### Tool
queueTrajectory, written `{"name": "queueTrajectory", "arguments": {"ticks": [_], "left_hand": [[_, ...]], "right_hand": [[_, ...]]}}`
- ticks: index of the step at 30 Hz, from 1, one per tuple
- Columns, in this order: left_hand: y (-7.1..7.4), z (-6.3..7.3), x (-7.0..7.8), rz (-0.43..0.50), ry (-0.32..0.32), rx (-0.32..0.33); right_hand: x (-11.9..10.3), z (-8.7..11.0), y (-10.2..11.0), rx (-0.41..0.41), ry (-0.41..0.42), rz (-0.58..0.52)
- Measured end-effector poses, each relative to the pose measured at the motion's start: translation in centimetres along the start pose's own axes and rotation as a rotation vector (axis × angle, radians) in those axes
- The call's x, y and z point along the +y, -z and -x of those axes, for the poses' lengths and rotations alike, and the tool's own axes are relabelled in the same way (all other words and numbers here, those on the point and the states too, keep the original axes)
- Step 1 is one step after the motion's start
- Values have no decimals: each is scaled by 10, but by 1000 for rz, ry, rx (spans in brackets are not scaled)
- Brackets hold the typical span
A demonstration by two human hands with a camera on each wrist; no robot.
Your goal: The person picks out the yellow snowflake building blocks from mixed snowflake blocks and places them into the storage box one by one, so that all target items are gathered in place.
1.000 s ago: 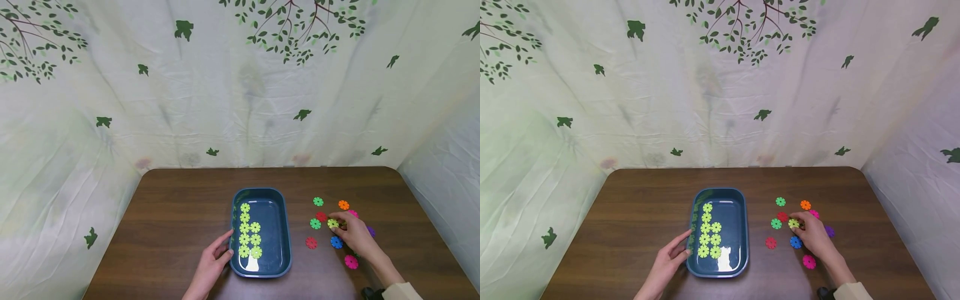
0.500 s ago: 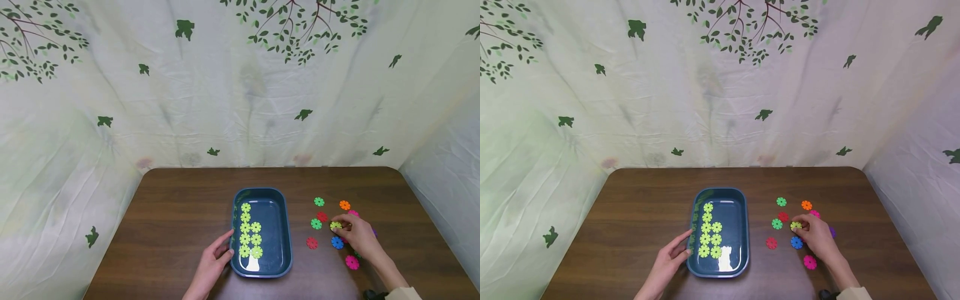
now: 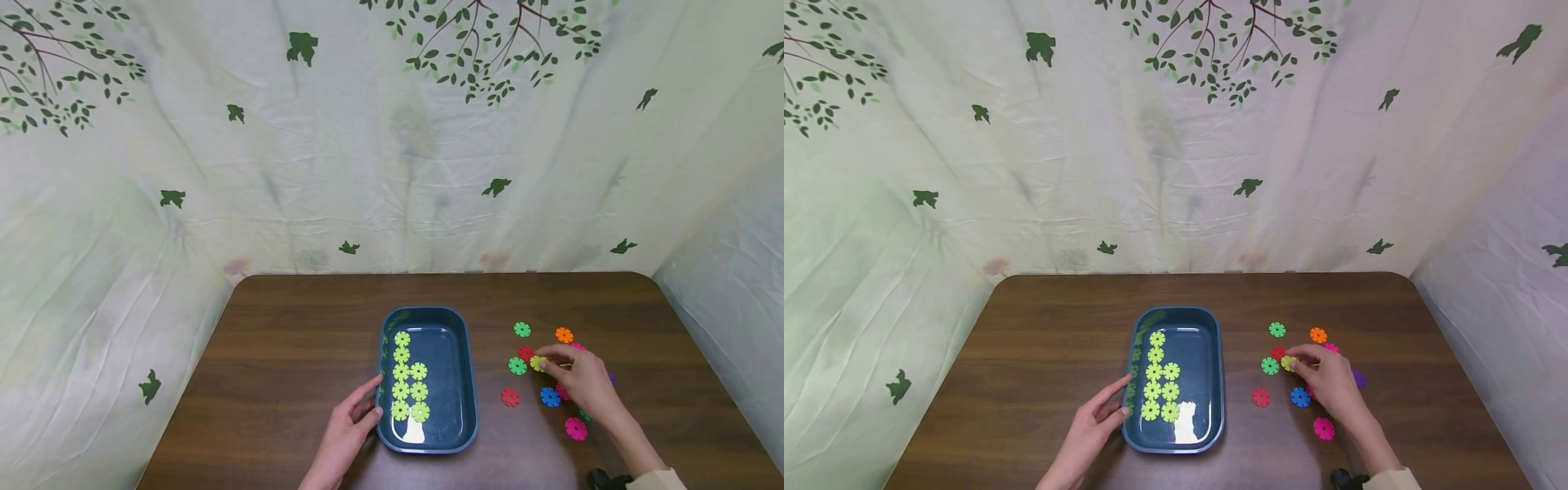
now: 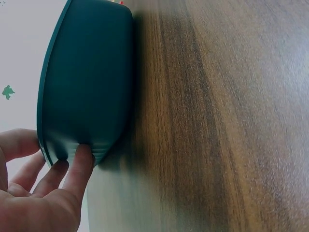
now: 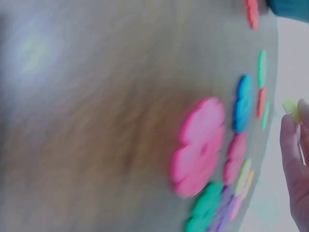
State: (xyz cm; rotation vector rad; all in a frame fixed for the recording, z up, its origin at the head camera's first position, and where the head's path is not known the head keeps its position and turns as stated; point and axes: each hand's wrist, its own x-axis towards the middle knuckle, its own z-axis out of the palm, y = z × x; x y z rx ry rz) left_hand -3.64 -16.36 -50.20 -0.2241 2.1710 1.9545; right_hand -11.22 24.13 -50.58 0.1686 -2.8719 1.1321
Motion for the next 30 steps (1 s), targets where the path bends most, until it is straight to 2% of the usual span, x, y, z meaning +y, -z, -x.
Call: {"name": "queueTrajectory", "arguments": {"ticks": [7,15,21,25,30], "left_hand": [[0,0,0,-7,4,-2],[0,-2,0,-34,27,2],[0,-2,1,-31,20,3],[0,0,1,-19,18,0],[0,0,0,0,17,-5]], "right_hand": [[-21,-10,-5,-2,57,-43],[-50,-19,-15,5,43,-191],[-69,-28,-26,21,116,-255],[-80,-32,-31,20,149,-264],[-92,-37,-39,12,153,-255]]}}
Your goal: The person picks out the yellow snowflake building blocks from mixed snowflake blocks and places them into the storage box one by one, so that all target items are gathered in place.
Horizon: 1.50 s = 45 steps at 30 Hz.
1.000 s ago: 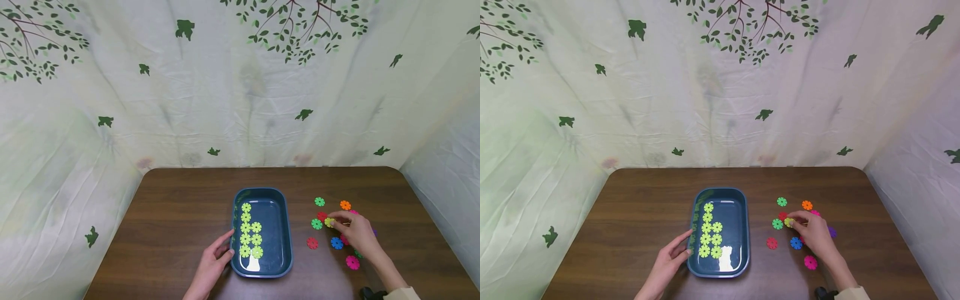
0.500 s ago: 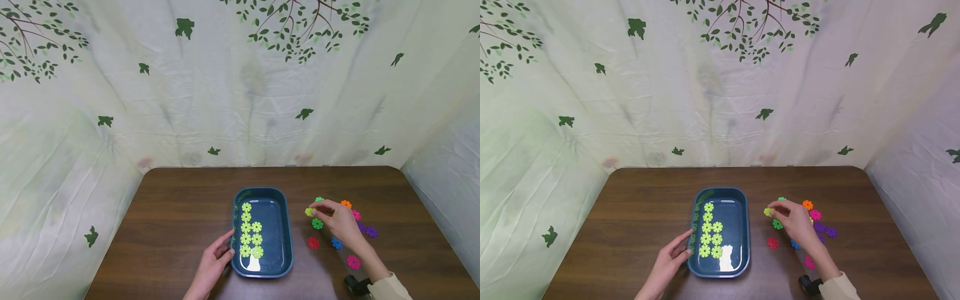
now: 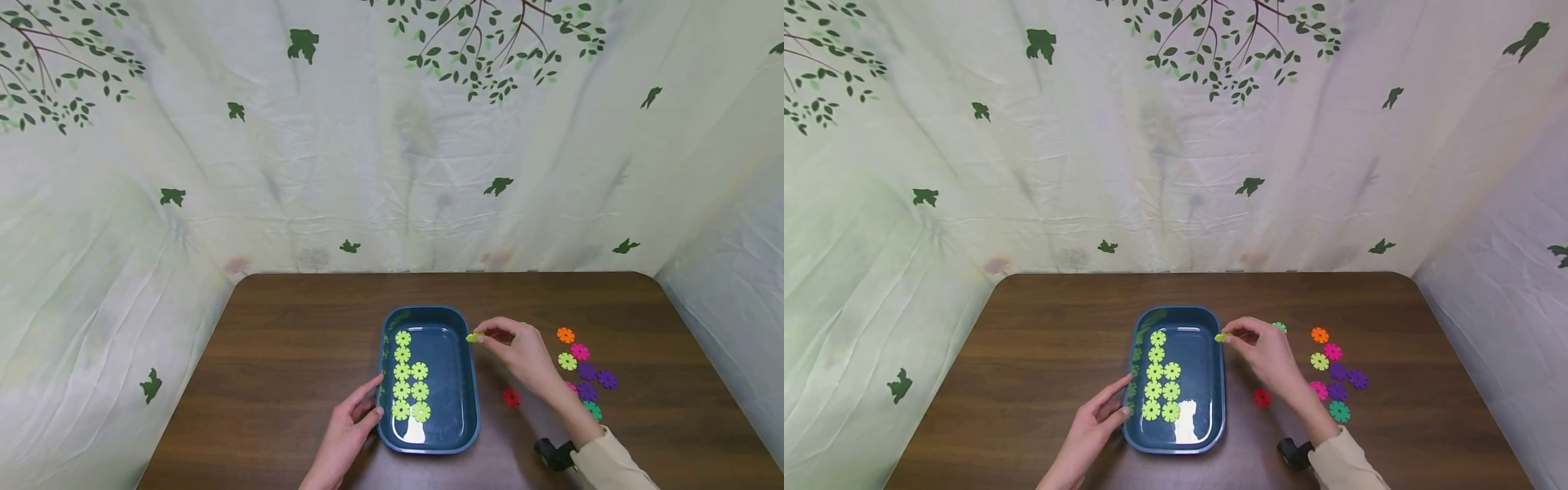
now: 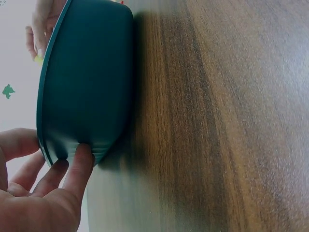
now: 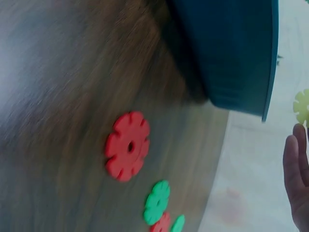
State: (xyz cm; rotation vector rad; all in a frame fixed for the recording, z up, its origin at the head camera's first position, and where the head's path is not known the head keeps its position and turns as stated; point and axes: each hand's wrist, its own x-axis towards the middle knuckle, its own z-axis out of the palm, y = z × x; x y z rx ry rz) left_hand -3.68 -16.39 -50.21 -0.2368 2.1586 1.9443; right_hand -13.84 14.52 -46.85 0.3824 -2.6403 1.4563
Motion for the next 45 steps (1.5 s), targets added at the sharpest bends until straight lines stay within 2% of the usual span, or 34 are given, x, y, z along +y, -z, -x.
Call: {"name": "queueTrajectory", "arguments": {"ticks": [11,19,28,45], "left_hand": [[0,1,2,2,2,3],[0,-1,3,-9,12,5],[0,-2,3,-13,7,5],[0,1,1,15,-4,-10]], "right_hand": [[-13,-12,-27,-37,-5,-63],[-19,-20,-49,-84,-12,-44],[-22,-35,-66,-165,48,24],[-13,-60,-87,-400,115,209]]}}
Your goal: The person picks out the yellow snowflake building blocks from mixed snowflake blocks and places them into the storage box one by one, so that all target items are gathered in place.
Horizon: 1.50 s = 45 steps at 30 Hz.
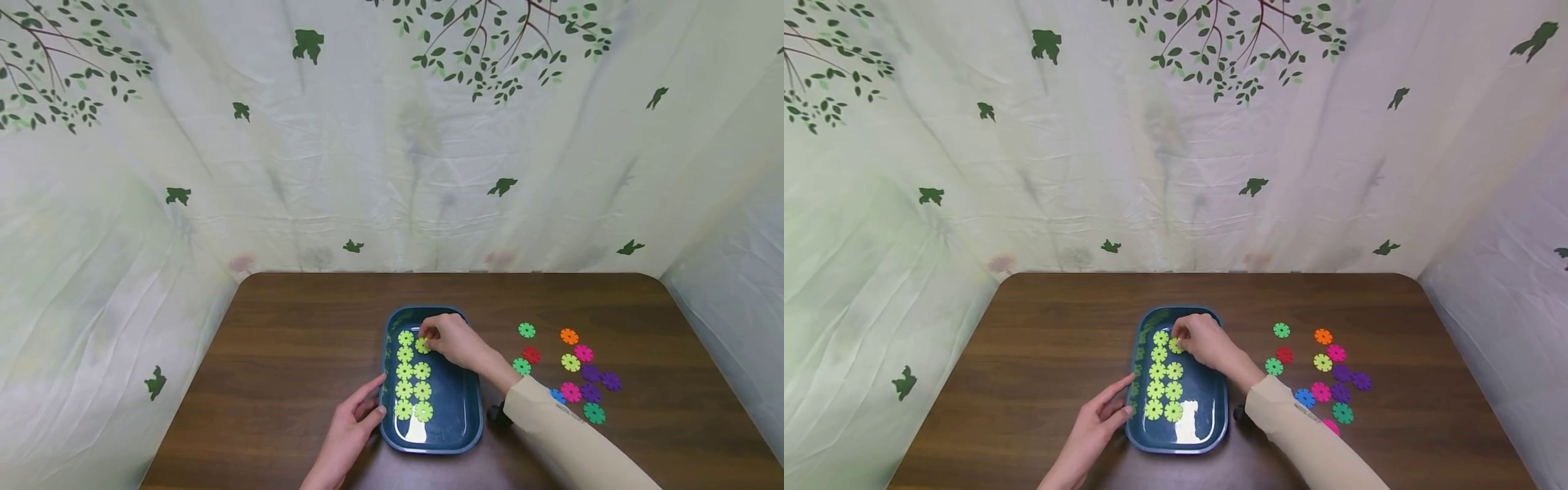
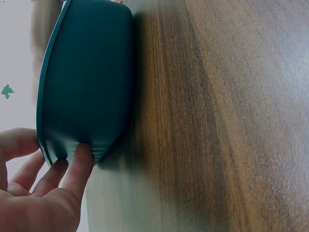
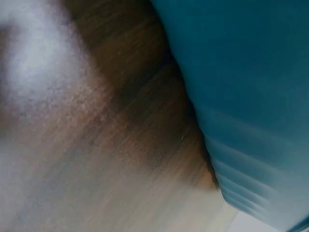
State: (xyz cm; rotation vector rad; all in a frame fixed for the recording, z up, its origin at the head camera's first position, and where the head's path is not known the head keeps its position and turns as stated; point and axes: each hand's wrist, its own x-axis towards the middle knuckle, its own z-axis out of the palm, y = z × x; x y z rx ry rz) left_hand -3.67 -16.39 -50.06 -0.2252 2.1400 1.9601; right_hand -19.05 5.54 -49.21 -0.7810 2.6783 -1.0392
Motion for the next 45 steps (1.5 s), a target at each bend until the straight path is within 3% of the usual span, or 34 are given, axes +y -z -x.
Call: {"name": "queueTrajectory", "arguments": {"ticks": [23,34,45], "left_hand": [[-1,0,0,-10,-2,0],[0,0,4,-45,25,15],[-1,2,4,-40,4,7]], "right_hand": [[2,-11,-7,-119,0,46],[0,-12,-6,-134,2,22],[-5,-10,7,-136,14,-67]]}}
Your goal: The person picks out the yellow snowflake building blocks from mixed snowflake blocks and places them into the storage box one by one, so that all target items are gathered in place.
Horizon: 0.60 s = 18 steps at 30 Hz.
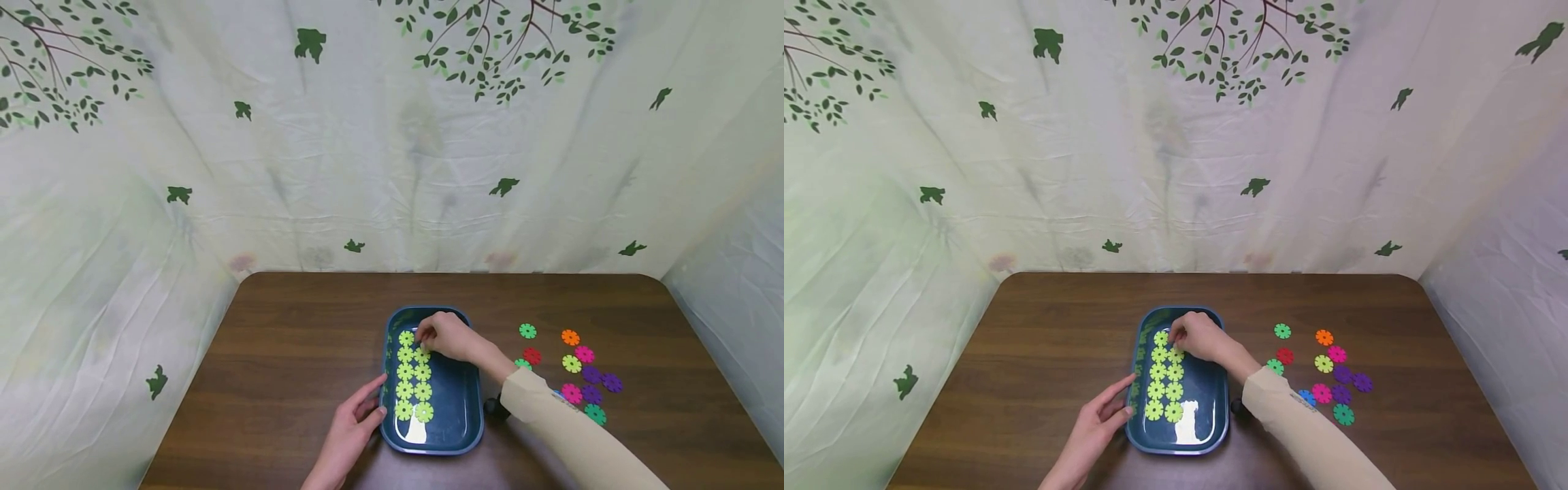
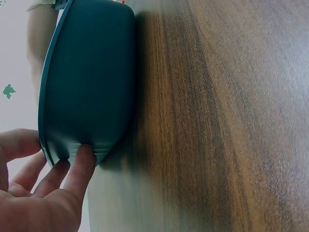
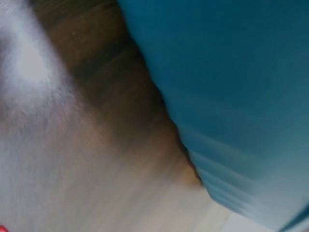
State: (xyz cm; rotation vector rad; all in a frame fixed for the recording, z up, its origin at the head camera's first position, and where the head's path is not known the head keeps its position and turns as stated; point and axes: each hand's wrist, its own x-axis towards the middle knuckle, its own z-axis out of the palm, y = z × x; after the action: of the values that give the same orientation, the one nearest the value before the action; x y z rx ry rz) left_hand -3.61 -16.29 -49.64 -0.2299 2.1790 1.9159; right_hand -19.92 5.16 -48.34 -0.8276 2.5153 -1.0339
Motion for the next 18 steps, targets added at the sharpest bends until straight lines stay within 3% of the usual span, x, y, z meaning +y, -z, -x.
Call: {"name": "queueTrajectory", "arguments": {"ticks": [8,18], "left_hand": [[0,-2,0,-8,14,4],[-1,-3,-2,-4,5,6]], "right_hand": [[-4,14,13,21,-37,-96],[-4,50,20,104,-45,-141]]}}
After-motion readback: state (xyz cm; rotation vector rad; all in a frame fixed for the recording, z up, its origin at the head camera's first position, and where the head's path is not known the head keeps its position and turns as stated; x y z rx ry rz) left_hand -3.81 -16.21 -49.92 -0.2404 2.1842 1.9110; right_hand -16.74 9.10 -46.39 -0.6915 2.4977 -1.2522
